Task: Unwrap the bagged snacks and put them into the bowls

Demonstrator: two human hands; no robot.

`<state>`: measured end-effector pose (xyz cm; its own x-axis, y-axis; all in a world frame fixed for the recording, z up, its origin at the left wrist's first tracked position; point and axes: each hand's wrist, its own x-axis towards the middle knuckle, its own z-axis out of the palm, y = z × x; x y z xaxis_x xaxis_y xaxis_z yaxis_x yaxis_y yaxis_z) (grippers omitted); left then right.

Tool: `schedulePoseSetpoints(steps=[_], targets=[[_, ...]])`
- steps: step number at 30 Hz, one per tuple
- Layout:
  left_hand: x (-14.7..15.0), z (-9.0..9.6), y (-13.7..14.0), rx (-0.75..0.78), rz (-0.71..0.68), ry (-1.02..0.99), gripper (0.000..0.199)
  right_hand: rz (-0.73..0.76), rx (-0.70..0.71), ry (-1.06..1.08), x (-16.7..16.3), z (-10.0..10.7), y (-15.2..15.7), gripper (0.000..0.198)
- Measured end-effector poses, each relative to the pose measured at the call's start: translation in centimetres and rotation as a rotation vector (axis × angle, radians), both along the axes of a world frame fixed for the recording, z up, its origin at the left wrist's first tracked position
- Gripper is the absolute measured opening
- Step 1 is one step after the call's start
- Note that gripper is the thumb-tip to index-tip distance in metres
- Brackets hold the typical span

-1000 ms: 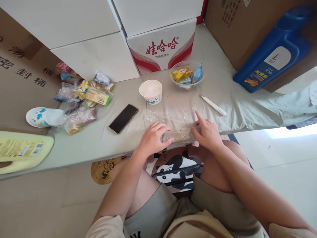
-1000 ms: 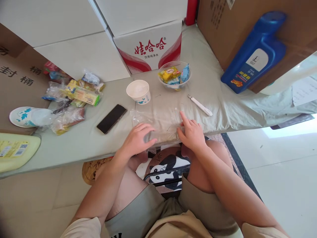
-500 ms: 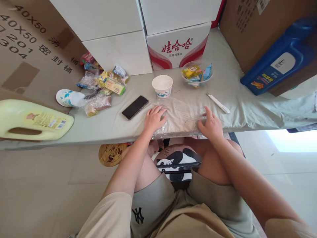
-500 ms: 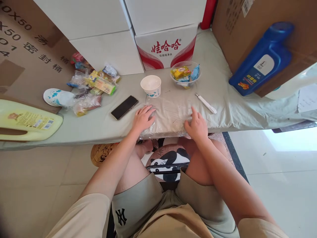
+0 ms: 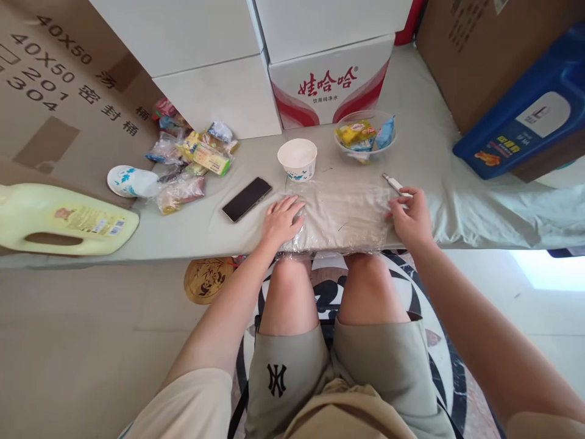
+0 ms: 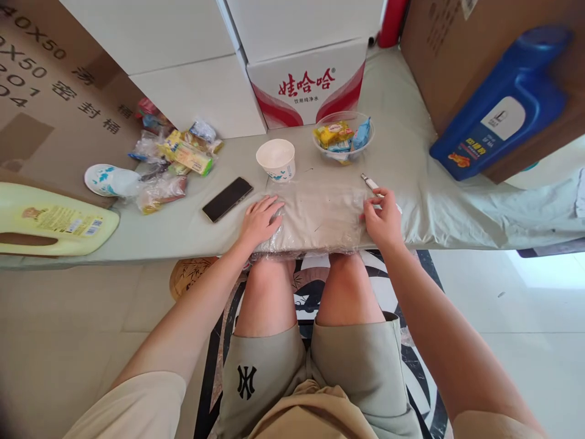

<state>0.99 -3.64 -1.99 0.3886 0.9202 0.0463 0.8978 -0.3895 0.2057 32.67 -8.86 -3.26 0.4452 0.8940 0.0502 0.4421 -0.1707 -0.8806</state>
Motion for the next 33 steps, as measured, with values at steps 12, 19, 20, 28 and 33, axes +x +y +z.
schedulePoseSetpoints(steps=[12, 19, 20, 28, 33], targets=[[-2.0, -1.9, 2.6, 0.041, 0.243, -0.759, 0.046, 0.582, 0.251, -0.756, -2.7, -2.2, -7.0, 0.032], [-3.5, 1.7, -4.9, -0.044, -0.291, -0.529, 0.065, 0.414, 0.212, -0.456, -3.3, 0.6, -6.8, 0.024], [-2.9, 2.0, -6.5, -0.051, -0.39, -0.407, 0.082, 0.398, 0.189, -0.412, -3.6, 1.1, -6.8, 0.024], [-1.9, 1.2, -7.3, -0.092, -0.014, -0.724, 0.017, 0.302, 0.177, -0.173, -2.2, 2.2, -6.7, 0.012], [-3.0, 1.4, -5.2, -0.32, 0.239, -1.044, 0.022, 0.38, 0.175, -0.218, -0.8, 1.2, -6.7, 0.016]])
